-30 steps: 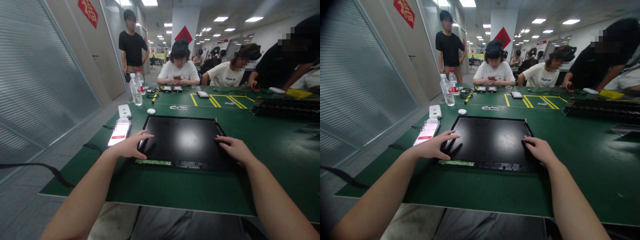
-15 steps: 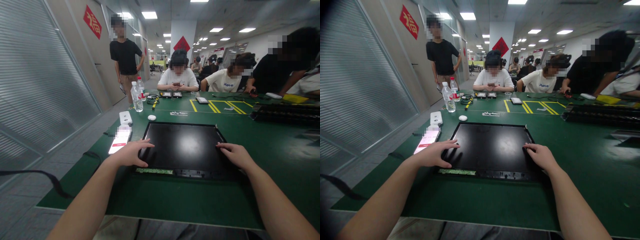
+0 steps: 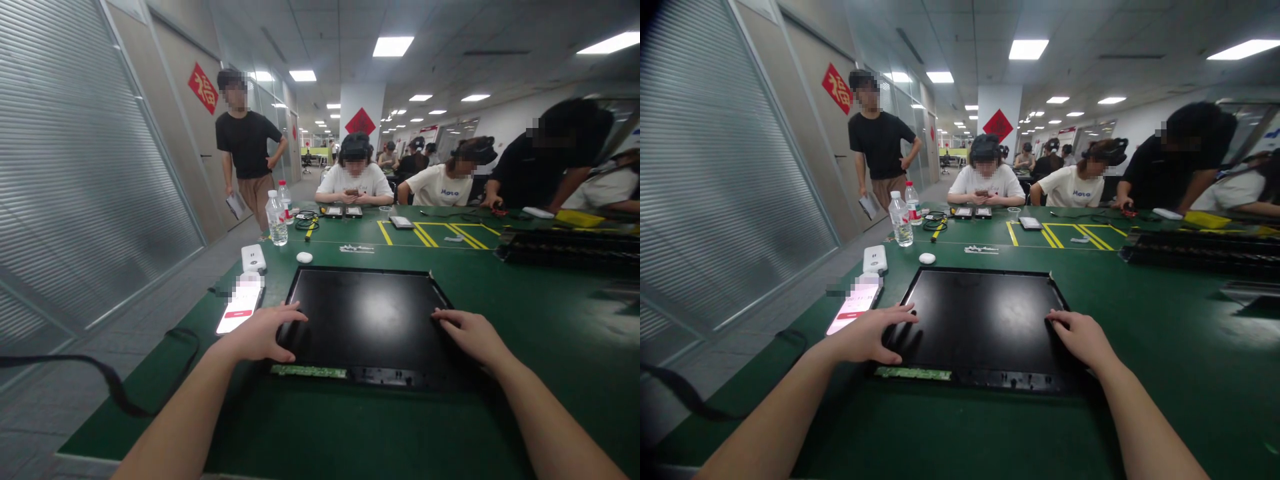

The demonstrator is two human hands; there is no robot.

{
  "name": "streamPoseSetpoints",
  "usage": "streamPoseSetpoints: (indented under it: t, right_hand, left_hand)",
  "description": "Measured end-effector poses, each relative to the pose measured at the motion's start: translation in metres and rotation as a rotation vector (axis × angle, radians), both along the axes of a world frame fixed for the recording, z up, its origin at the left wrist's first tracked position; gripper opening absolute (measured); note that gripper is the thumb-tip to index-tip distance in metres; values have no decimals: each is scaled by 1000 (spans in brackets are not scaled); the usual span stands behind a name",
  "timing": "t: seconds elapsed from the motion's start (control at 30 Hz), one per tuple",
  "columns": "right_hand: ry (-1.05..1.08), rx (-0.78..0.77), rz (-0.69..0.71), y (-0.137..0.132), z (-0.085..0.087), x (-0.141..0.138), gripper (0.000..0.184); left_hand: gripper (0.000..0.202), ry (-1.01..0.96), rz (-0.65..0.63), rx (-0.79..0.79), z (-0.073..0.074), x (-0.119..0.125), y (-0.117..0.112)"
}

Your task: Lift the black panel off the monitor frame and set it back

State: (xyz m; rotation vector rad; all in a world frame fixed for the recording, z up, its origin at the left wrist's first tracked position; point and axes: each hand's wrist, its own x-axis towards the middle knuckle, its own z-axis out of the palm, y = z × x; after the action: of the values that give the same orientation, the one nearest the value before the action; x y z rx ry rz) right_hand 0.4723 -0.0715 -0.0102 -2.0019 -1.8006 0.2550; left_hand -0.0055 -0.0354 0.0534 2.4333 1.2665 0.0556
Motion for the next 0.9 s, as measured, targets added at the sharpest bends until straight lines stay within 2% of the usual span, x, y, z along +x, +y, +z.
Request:
streamPoseSetpoints:
  t: [0.17, 0.3, 0.4, 0.5, 0.57, 0.6, 0.67, 0.73, 0.8, 0.9]
  right_hand:
    - [2, 2, 10, 2, -2, 2, 33]
    - [42, 1, 10, 4, 0, 4, 33]
    - [35, 11, 39, 7, 0, 6, 35]
    - [-65, 171, 41, 12, -4, 13, 35]
    - [-164, 297, -35, 15, -9, 21, 38]
    - [-202, 308, -100, 17, -11, 25, 41]
    - [-222, 217, -214, 18, -15, 32, 45]
    - [-168, 73, -263, 18, -18, 36, 49]
    - [-109, -25, -247, 18, -18, 35, 54]
    - [-96, -43, -175, 18, -17, 29, 56]
  left_hand:
    - [76, -60, 37, -25, -6, -3, 3]
    - [62, -199, 182, 90, -21, -5, 13]
    - [56, -153, 278, 173, -31, -4, 21]
    - [55, -112, 330, 246, -38, -2, 27]
    - [55, -68, 363, 290, -42, -1, 29]
    - [53, -45, 380, 304, -43, -1, 30]
    - [48, -13, 398, 312, -45, 0, 32]
    - [43, -21, 391, 310, -47, 1, 34]
    - [41, -65, 372, 294, -47, 1, 36]
    - [40, -162, 365, 251, -45, 1, 37]
